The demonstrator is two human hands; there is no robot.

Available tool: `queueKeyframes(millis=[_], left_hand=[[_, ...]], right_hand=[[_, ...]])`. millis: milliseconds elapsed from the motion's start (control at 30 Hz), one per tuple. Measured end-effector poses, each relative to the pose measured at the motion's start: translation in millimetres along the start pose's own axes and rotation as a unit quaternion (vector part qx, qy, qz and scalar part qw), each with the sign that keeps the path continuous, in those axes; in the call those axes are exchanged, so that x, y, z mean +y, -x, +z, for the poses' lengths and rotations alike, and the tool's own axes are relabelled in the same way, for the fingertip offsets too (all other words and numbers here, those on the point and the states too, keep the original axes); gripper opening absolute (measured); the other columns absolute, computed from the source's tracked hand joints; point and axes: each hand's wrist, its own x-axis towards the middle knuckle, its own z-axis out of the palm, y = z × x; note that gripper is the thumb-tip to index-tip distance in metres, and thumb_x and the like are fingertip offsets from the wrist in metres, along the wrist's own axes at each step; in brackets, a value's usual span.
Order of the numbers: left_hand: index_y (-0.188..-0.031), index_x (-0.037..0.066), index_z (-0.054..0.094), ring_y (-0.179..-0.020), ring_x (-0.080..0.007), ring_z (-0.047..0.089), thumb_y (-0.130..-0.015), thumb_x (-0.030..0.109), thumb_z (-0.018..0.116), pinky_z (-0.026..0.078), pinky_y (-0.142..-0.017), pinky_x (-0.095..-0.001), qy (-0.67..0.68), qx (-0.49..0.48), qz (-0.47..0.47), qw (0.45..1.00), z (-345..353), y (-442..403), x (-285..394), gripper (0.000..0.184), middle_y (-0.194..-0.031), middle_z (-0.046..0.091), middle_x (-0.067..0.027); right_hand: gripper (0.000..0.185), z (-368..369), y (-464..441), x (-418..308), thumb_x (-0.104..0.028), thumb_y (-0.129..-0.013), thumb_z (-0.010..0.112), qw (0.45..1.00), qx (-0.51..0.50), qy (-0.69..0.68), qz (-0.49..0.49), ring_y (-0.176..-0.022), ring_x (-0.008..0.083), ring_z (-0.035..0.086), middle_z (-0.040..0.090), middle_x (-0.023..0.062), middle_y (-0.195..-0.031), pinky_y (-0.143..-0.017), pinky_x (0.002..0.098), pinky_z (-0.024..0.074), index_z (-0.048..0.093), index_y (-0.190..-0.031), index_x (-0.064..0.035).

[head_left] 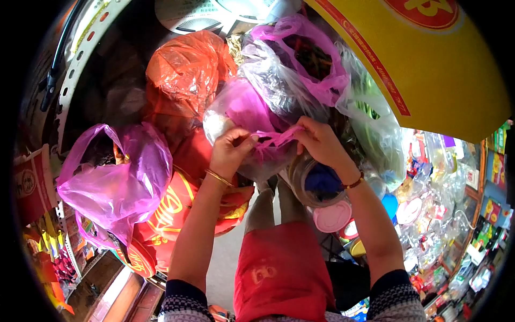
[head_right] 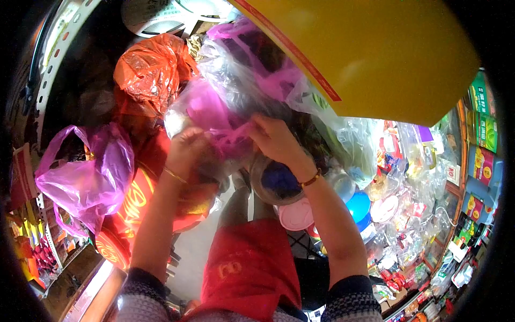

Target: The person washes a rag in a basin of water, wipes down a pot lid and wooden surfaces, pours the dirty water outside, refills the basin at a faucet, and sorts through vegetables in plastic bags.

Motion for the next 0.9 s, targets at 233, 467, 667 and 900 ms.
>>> queueKeyframes(millis=[233,467,667,900], left_hand=[[-0.105,0.009,0.055,-0.091,-0.0265,0.054,-0.064,0.003,0.057,0.044,-0.078,-0.0332,-0.512,-0.026,0.342,0.787,9,-5,24,0.041,-0.096,0.056,-0.009],[-0.091,0.01,0.062,-0.088,-0.025,0.056,-0.074,0.008,0.053,0.044,-0.078,-0.034,-0.663,-0.019,0.076,0.744,-9,-8,70,0.019,-0.095,0.058,-0.0073],[-0.089,0.001,0.051,-0.083,-0.0144,0.05,-0.082,0.004,0.048,0.038,-0.077,-0.0246,-0.091,-0.098,0.223,0.966,-23,-16,64,0.008,-0.087,0.053,-0.0073],[-0.086,0.005,0.044,-0.066,-0.0125,0.044,-0.089,0.016,0.038,0.04,-0.066,-0.029,0.056,-0.086,0.18,0.978,-49,-2,77,0.013,-0.072,0.044,-0.0035]], right_hand=[[0.025,5,-10,-18,-0.008,-0.08,0.054,0.985,-0.052,-0.046,-0.16,-0.051,0.0073,0.05,0.052,0.0014,-0.062,-0.047,0.0232,0.0402,0.051,-0.105,-0.0099],[0.033,-20,19,-30,-0.005,-0.07,0.059,0.966,0.008,0.259,-0.018,-0.056,0.0247,0.056,0.058,0.0097,-0.072,-0.055,0.0319,0.0462,0.053,-0.103,-0.0096],[0.012,21,20,-26,-0.001,-0.074,0.058,0.963,0.099,0.118,-0.223,-0.068,0.0253,0.058,0.059,0.0111,-0.076,-0.06,0.0314,0.0473,0.058,-0.085,-0.0031],[0.006,28,37,-37,-0.005,-0.078,0.057,0.964,0.18,-0.126,-0.149,-0.071,0.0223,0.055,0.056,0.0097,-0.078,-0.065,0.0301,0.0445,0.055,-0.082,-0.0008]])
